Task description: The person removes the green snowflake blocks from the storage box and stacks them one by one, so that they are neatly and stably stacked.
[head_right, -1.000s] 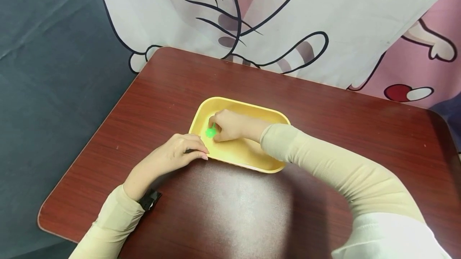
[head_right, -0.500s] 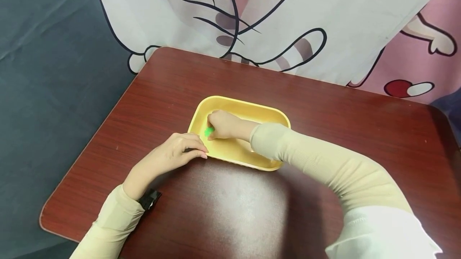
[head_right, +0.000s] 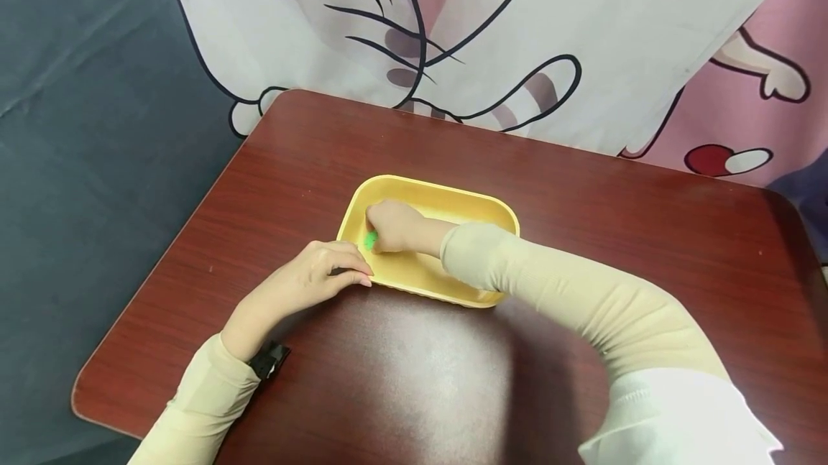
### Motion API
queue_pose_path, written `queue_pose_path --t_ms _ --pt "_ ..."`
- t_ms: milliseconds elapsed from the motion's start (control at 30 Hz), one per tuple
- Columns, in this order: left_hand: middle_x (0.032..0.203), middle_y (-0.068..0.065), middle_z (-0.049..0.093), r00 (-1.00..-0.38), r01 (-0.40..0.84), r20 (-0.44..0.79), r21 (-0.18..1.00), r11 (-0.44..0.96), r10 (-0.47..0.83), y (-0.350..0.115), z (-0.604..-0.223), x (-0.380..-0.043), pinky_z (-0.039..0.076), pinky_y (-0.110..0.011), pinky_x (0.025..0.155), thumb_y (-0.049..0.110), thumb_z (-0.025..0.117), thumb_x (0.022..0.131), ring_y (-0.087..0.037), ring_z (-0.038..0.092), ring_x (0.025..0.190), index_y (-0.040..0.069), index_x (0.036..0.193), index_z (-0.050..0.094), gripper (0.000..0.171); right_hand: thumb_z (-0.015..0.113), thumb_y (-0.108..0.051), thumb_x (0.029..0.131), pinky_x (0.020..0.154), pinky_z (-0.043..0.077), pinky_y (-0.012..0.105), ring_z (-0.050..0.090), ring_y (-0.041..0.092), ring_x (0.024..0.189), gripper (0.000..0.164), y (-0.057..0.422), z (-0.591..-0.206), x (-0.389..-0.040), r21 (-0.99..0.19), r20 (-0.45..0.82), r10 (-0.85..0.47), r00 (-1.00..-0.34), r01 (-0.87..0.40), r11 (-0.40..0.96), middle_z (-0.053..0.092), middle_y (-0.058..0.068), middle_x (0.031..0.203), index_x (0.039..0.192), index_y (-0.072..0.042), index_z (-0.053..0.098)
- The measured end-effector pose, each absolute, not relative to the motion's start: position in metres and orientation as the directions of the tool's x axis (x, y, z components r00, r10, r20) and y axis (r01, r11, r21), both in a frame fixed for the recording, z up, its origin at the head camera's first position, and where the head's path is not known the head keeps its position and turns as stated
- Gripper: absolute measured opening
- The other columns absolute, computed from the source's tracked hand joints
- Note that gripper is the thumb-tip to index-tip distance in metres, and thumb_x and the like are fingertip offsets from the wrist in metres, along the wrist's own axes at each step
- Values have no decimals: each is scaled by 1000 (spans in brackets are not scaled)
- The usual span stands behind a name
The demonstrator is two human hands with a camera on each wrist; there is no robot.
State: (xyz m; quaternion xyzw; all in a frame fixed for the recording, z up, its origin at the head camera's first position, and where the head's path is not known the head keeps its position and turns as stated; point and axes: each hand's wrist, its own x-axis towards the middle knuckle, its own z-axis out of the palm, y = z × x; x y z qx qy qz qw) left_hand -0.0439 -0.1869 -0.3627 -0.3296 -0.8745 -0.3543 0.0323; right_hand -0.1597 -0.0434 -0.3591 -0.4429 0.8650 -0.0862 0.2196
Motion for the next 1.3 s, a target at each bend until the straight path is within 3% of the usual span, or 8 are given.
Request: queue_pose_path --t_ms 267,600,800,1033,1200,1300 --pt "80 4 64 -782 597 289 602 530 552 -187 -363 -44 49 -17 75 14 71 82 -6 60 77 10 82 72 4 75 -9 76 64 47 24 55 13 66 17 -33 -355 -166 -445 -230 -861 -453 -738 508 64 2 71 88 -8 64" --pt "79 5 64 -790 587 283 604 539 544 -185 -362 -45 50 -18 72 15 71 83 -5 60 77 11 83 72 4 79 -13 75 71 53 29 65 12 73 31 22 -329 -177 -532 -89 -907 -412 -750 393 70 2 82 104 -6 71" --pt "80 5 65 -798 580 287 606 545 530 -184 -363 -43 50 -18 72 15 72 81 -5 59 77 11 83 73 4 80 -15 73 68 53 25 64 9 73 37 67 -315 -175 -630 -104 -863 -494 -639 441 69 -2 85 108 -9 70" --pt "81 5 66 -804 570 289 622 537 519 -183 -365 -43 50 -16 72 13 73 80 -4 60 78 10 84 73 5 81 -22 71 63 49 21 66 7 76 45 130 -305 -160 -692 -203 -736 -646 -437 575 71 -6 78 113 -10 69" --pt "81 5 66 -802 573 300 631 524 516 -182 -368 -44 50 -17 71 13 74 79 -5 61 78 10 84 74 6 81 -22 72 65 53 20 69 10 77 50 177 -306 -148 -772 -212 -671 -710 -299 561 72 -3 81 116 -5 66" --pt "81 6 67 -802 573 302 631 522 516 -181 -368 -45 50 -17 70 12 75 78 -5 61 77 10 83 74 6 81 -15 72 66 54 20 69 11 76 48 200 -310 -144 -791 -171 -668 -724 -302 531 73 -1 80 116 -4 65"
